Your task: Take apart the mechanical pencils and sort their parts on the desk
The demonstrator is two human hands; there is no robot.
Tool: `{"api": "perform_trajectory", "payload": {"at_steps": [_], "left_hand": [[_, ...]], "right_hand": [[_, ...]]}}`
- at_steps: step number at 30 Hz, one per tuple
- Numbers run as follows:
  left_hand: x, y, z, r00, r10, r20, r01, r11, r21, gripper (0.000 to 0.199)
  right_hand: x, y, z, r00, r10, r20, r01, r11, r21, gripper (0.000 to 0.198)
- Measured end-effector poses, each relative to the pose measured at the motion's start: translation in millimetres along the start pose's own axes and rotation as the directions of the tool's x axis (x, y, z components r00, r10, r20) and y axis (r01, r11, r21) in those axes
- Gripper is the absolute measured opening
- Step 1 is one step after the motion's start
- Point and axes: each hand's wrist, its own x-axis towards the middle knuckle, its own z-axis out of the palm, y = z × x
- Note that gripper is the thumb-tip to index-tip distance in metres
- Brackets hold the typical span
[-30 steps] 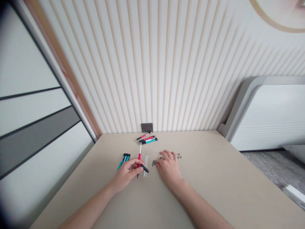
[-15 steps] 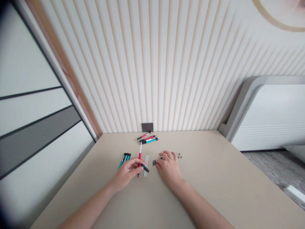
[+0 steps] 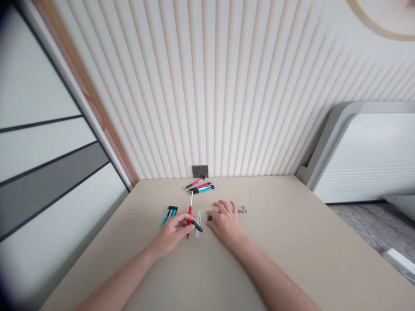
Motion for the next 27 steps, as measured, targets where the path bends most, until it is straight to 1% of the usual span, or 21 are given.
{"api": "perform_trajectory", "payload": {"at_steps": [6, 11, 17, 22, 27], "left_hand": [[0, 0, 0, 1.0, -0.005, 0.005, 0.005, 1.0, 0.003, 0.023], [0, 0, -1, 1.0, -0.002, 0.0, 0.002, 1.0, 0.004, 0.024], [0, -2, -1, 1.0, -0.015, 0.007, 0.014, 1.0, 0.014, 0.023], [0, -1, -1, 1.0, 0.004, 0.001, -0.004, 1.0, 0.012, 0.025], [0, 2, -1, 1.0, 0.006, 0.002, -0.006, 1.0, 0.017, 0.023]], "right_hand": [[3, -3, 2, 1.0, 0.003, -0.014, -0.003, 1.0, 0.009, 0.021], [0, 3, -5, 1.0, -0.001, -0.014, 0.001, 1.0, -0.017, 0.027], [-3, 9, -8, 0.999, 0.035, 0.042, -0.033, 0.999, -0.042, 0.026], [-1, 8, -5, 0.996, 0.047, 0.07, -0.046, 0.999, -0.014, 0.024], [-2, 7, -6, 0.997, 0.042, 0.064, -0.044, 0.999, 0.026, 0.021]]}}
